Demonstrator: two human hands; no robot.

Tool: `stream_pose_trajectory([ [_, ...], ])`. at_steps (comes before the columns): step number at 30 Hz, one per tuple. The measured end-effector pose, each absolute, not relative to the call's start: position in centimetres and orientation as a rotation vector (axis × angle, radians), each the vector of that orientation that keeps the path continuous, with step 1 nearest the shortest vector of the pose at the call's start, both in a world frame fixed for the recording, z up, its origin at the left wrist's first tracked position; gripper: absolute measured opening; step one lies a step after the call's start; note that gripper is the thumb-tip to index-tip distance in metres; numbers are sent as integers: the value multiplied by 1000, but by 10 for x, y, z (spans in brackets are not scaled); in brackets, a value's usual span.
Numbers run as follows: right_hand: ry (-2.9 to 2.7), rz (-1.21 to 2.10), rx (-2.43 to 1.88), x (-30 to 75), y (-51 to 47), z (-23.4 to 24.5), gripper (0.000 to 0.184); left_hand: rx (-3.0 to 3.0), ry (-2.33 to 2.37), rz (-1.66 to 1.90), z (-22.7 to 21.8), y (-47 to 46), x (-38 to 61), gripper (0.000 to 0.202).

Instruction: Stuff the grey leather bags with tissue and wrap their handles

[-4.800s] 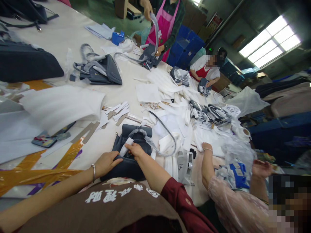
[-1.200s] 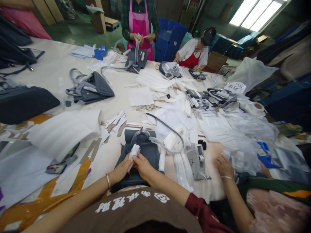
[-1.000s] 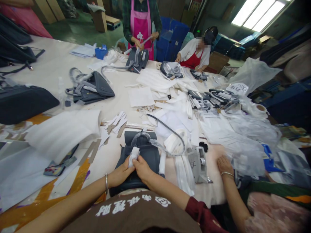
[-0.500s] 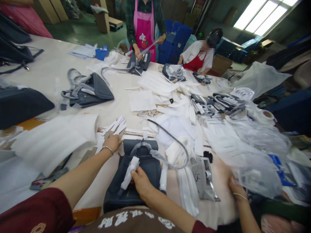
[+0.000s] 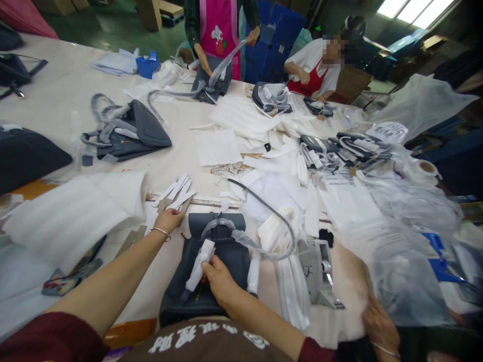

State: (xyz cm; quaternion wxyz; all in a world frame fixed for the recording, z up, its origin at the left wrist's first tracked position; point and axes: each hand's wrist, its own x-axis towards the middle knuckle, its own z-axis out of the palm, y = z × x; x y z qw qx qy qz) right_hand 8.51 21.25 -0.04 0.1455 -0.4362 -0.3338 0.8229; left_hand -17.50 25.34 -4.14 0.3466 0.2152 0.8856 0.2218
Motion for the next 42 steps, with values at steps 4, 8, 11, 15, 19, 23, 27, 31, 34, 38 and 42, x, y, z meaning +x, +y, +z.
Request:
stream_pose_trajectory([
  [4,-981,2372,-1257,86,212,-3,24,212,2024,797,-29,230,-168,35],
  [8,-1011,2370,-1262,87,212,-5,30,67,1699,953,-17,204,-164,33],
  [11,-1029,2366,-1265,87,211,-5,35,-48,1489,1078,-15,189,-163,30],
  [15,-1055,2352,-1280,87,211,-4,38,79,1616,1015,-22,173,-159,32],
  [19,-1036,2356,-1258,88,210,-4,36,408,2024,705,-37,160,-156,34],
  [23,-1034,2350,-1247,89,209,-6,34,1055,2317,297,-45,152,-154,25],
  [27,-1036,2361,-1225,90,209,-7,36,1001,2312,272,-44,152,-155,32],
  [31,-1032,2373,-1228,90,210,-6,37,636,2253,423,-44,154,-162,36],
  [34,-1030,2374,-1224,90,211,-6,37,586,2247,466,-42,155,-164,35],
  [38,-1023,2375,-1216,90,211,-7,36,893,2447,265,-28,160,-158,29],
  [42,-1040,2365,-1219,90,211,-7,34,1051,2509,166,-19,164,-150,28],
])
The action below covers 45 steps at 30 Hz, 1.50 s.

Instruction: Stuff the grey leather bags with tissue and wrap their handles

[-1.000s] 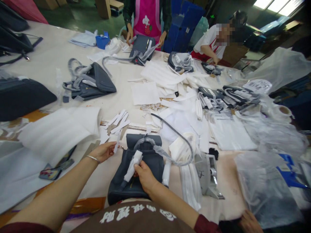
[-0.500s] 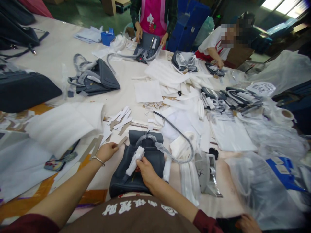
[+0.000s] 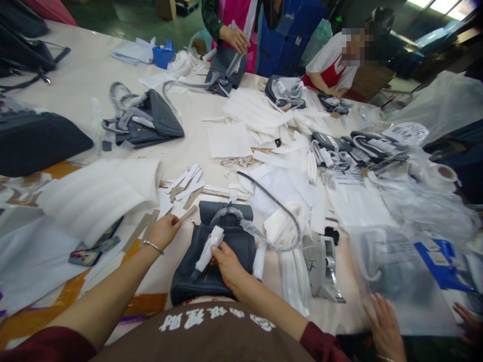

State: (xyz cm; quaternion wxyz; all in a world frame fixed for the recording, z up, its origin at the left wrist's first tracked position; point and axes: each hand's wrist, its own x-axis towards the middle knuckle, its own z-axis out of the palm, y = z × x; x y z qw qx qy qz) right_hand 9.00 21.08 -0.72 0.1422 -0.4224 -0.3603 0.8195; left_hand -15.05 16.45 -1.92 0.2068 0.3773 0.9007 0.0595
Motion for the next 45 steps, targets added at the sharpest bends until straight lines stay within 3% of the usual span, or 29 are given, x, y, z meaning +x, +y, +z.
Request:
stream_pose_trajectory([
  [10,-1041,2364,-1232,90,212,-6,34,1217,2487,137,-49,169,-157,34],
  [27,-999,2388,-1211,92,213,-1,38,1265,2553,96,-45,176,-141,18],
  [35,-1024,2379,-1206,92,213,-3,38,1203,2545,185,-55,173,-140,32],
  [45,-1000,2382,-1173,92,212,-6,37,1159,2516,210,-52,175,-149,22],
])
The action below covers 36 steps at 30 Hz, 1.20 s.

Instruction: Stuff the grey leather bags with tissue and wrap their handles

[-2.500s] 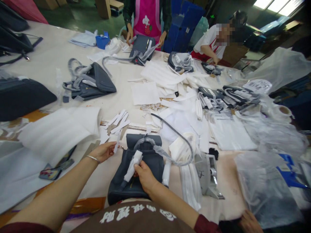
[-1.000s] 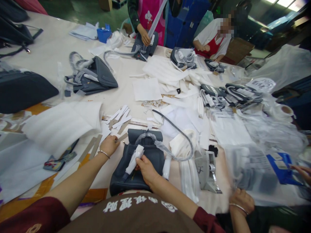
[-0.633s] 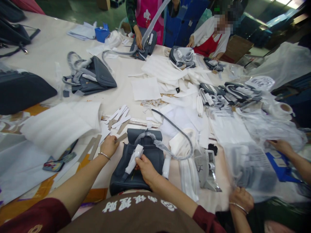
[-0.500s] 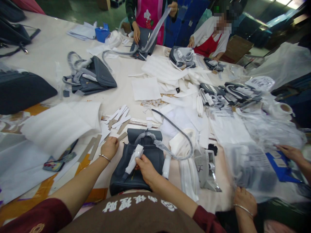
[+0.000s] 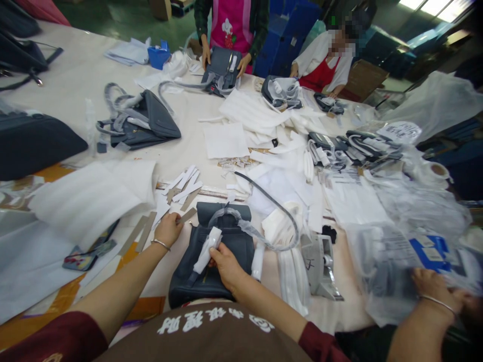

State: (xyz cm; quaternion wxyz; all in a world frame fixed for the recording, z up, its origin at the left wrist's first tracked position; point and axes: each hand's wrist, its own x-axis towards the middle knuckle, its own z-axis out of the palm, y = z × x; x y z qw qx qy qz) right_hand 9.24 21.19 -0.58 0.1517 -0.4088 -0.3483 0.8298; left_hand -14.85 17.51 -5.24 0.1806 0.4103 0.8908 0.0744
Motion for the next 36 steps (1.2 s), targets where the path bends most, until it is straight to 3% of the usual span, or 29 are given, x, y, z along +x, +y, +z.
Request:
stream_pose_trajectory([
  [17,-1022,2389,-1169,92,212,-3,37,1369,2553,163,-53,159,-136,23],
  [23,-1009,2383,-1180,93,212,-6,37,1280,2438,359,-59,152,-154,26],
  [32,-1012,2392,-1177,93,212,-9,36,421,1871,990,4,137,-139,36],
  [36,-979,2392,-1190,94,212,-10,40,565,1688,816,24,129,-122,38],
])
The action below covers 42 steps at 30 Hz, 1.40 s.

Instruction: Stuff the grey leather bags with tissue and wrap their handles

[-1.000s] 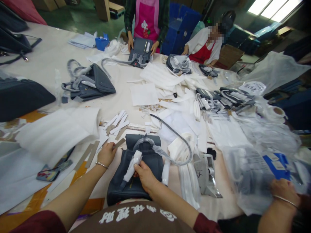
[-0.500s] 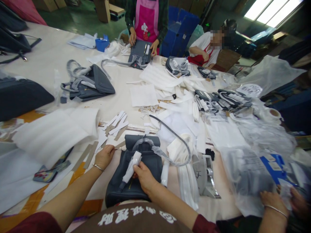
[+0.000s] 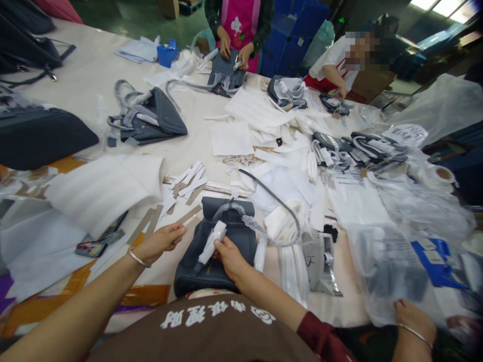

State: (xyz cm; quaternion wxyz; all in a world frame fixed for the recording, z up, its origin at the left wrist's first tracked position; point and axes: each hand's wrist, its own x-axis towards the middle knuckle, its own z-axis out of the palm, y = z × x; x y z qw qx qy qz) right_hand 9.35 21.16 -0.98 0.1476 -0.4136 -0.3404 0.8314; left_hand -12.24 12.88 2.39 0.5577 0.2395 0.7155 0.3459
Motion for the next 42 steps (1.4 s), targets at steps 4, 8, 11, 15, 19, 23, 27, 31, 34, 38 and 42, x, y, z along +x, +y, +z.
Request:
stream_pose_trajectory([
  [4,-940,2405,-1172,94,211,-7,41,950,1719,438,22,131,-128,37],
  [8,-909,2401,-1217,94,210,-4,46,1093,1632,433,15,148,-130,38],
  [11,-894,2406,-1238,95,210,-2,51,1157,1566,451,9,162,-121,39],
  [15,-918,2440,-1269,97,211,5,53,1246,1509,410,-2,172,-115,37],
  [19,-936,2444,-1301,97,212,10,54,1364,1480,319,-9,170,-125,32],
  [23,-958,2450,-1309,95,211,11,54,1370,1480,409,-7,172,-123,33],
  [27,-974,2445,-1336,94,211,14,55,1274,1590,472,-8,177,-107,30],
  [31,-1014,2431,-1375,95,212,16,54,1185,1667,394,-12,173,-103,33],
  [34,-1033,2435,-1369,96,213,16,53,1102,1649,453,-9,172,-101,33],
  [38,-1054,2406,-1387,95,213,14,53,901,1391,604,1,177,-89,32],
  [42,-1077,2374,-1386,94,212,11,53,733,1282,605,7,179,-82,35],
])
